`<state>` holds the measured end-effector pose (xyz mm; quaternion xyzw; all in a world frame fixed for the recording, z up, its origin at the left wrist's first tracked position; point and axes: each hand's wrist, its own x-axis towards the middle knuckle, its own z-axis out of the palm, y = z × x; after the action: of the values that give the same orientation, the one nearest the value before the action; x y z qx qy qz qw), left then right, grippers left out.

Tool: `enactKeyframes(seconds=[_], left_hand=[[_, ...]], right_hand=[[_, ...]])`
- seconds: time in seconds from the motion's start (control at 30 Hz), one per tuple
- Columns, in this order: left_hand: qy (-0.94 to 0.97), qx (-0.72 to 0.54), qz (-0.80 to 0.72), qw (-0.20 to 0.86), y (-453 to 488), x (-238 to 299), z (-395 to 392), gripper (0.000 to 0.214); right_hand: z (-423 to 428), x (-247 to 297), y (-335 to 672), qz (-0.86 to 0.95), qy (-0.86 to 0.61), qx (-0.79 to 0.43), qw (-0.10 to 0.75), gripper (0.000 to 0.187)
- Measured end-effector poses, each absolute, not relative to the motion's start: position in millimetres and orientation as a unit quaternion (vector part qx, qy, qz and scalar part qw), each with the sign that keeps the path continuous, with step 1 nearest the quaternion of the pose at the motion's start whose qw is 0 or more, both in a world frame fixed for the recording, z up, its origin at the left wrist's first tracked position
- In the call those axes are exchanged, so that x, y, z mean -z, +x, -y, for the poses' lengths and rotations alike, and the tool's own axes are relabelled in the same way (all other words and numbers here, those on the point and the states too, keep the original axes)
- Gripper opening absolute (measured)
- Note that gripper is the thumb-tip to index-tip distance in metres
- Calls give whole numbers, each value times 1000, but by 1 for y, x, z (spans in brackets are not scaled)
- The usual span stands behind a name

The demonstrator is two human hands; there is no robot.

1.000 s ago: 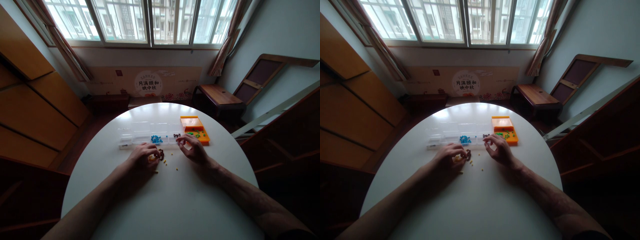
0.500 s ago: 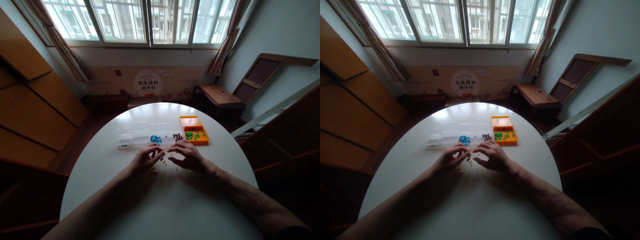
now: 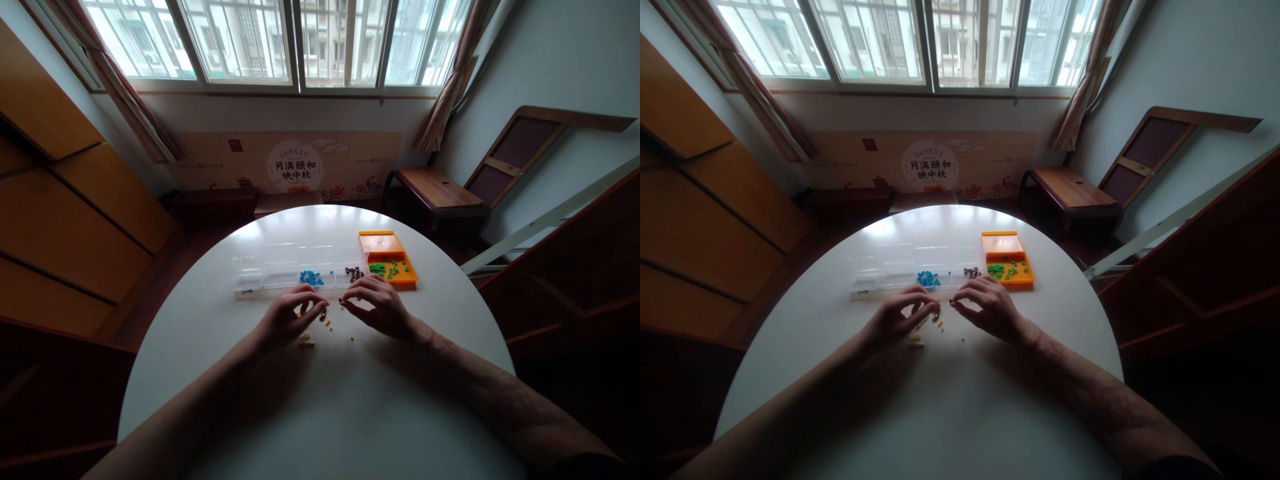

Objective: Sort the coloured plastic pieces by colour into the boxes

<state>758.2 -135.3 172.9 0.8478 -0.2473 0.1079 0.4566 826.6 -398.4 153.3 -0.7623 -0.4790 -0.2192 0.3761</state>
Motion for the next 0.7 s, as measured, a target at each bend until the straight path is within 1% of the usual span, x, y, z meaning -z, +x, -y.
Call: enactKeyframes(seconds=[0.17,0.27,0.43,0.7], left_hand=[[904,-164,275,284,762,-177,105,15],[916,-151,289,235,763,-177,97,14],[917,-106,311,228,762,-176,100,13],[917,-71,292,264,763,-177,97,10]], right_hand=[[408,-148,843,330,-811,262,406,8],[414,-145,851,286,-831,259,401,6],[412,-144,848,300,-833,226,407,13],[404,-145,839,342,-824,197,407,7]])
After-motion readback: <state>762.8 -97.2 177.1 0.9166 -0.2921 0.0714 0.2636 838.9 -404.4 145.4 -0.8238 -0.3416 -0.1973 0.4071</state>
